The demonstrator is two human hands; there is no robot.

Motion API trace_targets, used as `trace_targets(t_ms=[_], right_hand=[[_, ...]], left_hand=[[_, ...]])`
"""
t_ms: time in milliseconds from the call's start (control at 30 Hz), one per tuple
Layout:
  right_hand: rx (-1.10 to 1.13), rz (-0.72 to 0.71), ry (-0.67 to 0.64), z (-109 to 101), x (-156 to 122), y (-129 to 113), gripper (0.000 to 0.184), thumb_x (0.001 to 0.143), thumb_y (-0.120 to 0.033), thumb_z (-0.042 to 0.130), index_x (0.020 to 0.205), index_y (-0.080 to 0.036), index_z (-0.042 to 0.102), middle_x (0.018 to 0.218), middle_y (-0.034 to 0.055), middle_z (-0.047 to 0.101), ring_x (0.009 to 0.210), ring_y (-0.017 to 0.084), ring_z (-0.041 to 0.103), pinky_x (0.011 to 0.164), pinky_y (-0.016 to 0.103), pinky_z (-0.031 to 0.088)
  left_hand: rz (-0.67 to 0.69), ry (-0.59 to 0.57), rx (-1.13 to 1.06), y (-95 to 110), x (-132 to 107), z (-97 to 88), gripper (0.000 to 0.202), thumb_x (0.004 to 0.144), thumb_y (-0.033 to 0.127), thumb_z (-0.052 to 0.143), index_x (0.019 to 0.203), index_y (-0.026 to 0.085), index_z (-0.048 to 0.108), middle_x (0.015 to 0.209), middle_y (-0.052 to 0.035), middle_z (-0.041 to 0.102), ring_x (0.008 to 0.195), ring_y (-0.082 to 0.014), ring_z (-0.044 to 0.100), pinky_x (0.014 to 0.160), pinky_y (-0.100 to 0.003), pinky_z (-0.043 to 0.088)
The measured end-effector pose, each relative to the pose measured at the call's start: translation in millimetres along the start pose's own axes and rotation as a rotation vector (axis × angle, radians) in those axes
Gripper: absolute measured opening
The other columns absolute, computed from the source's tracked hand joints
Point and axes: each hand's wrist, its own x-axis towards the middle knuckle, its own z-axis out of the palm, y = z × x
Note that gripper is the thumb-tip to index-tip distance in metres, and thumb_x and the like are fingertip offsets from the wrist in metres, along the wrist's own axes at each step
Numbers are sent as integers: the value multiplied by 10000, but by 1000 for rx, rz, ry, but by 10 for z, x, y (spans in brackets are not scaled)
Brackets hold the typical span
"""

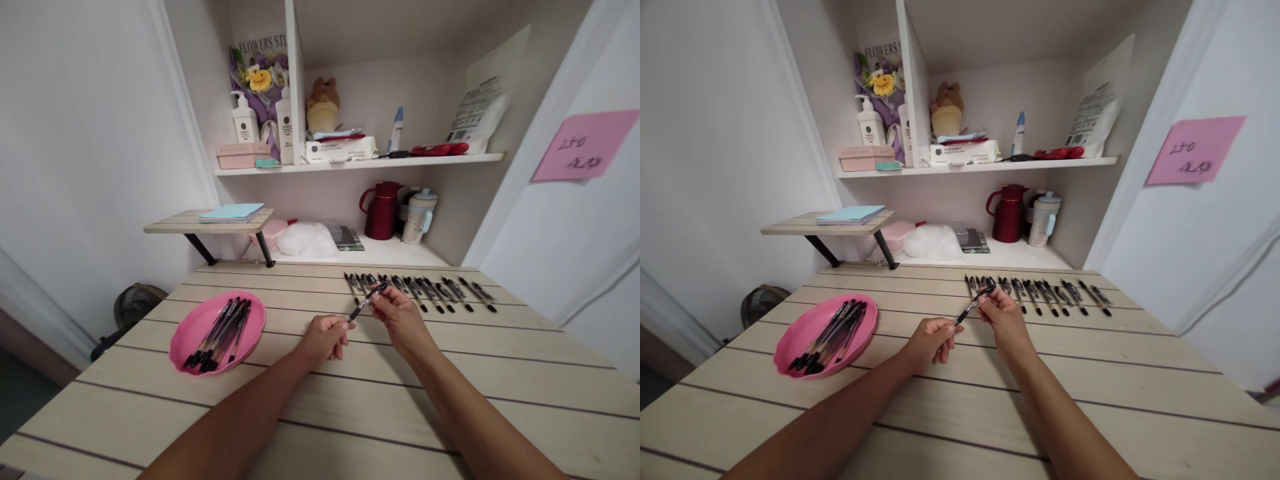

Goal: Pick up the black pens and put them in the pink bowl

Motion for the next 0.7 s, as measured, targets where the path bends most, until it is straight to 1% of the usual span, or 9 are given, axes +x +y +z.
trace_targets(t_ms=[67, 133, 267, 400, 500, 600, 700], right_hand=[[-48, 0, -36, 27, -23, 21, 326, 559, -380, 735, 784, -185, 602, 592, -21, 536, 517, 97, 447, 458, 220, 318], [-105, 19, -77, 62, -48, 51, 307, 547, -388, 738, 721, -180, 593, 548, -30, 525, 483, 86, 418, 445, 218, 297], [-151, 89, -132, 126, -94, 116, 314, 523, -397, 746, 574, -182, 523, 465, -45, 505, 419, 66, 363, 424, 219, 266], [-147, 104, -131, 137, -111, 162, 322, 520, -401, 748, 573, -179, 521, 452, -45, 512, 414, 63, 365, 426, 221, 265], [-144, 109, -129, 144, -119, 189, 329, 527, -403, 745, 554, -178, 507, 434, -51, 494, 414, 63, 364, 427, 220, 261], [-121, 132, -121, 161, -126, 212, 341, 526, -412, 743, 552, -178, 497, 427, -53, 484, 405, 61, 361, 420, 219, 257], [-92, 197, -134, 154, -123, 231, 350, 523, -419, 744, 578, -176, 498, 462, -38, 513, 412, 66, 391, 428, 219, 286]], left_hand=[[7, 4, 15, 5, -1, -3, 313, 708, 429, 531, 601, 135, 542, 519, 18, 533, 313, -34, 403, 316, -162, 206], [9, 21, 31, 3, -1, -10, 281, 706, 395, 533, 589, 140, 539, 476, 30, 501, 310, -36, 388, 327, -163, 207], [24, 52, 27, -20, 9, -22, 184, 685, 312, 539, 630, 138, 569, 489, 32, 500, 320, -32, 368, 351, -173, 216], [70, 66, 30, -55, 30, -25, 160, 676, 278, 530, 616, 136, 573, 492, 26, 503, 322, -33, 348, 359, -185, 219], [88, 86, 72, -99, 50, -32, 149, 687, 257, 514, 628, 138, 582, 491, 27, 501, 324, -37, 345, 361, -188, 227], [87, 120, 123, -149, 62, -31, 149, 697, 233, 491, 625, 141, 582, 477, 31, 490, 319, -40, 339, 355, -186, 225], [57, 135, 140, -161, 67, -6, 130, 694, 220, 488, 635, 145, 576, 468, 38, 483, 321, -44, 362, 353, -178, 241]])
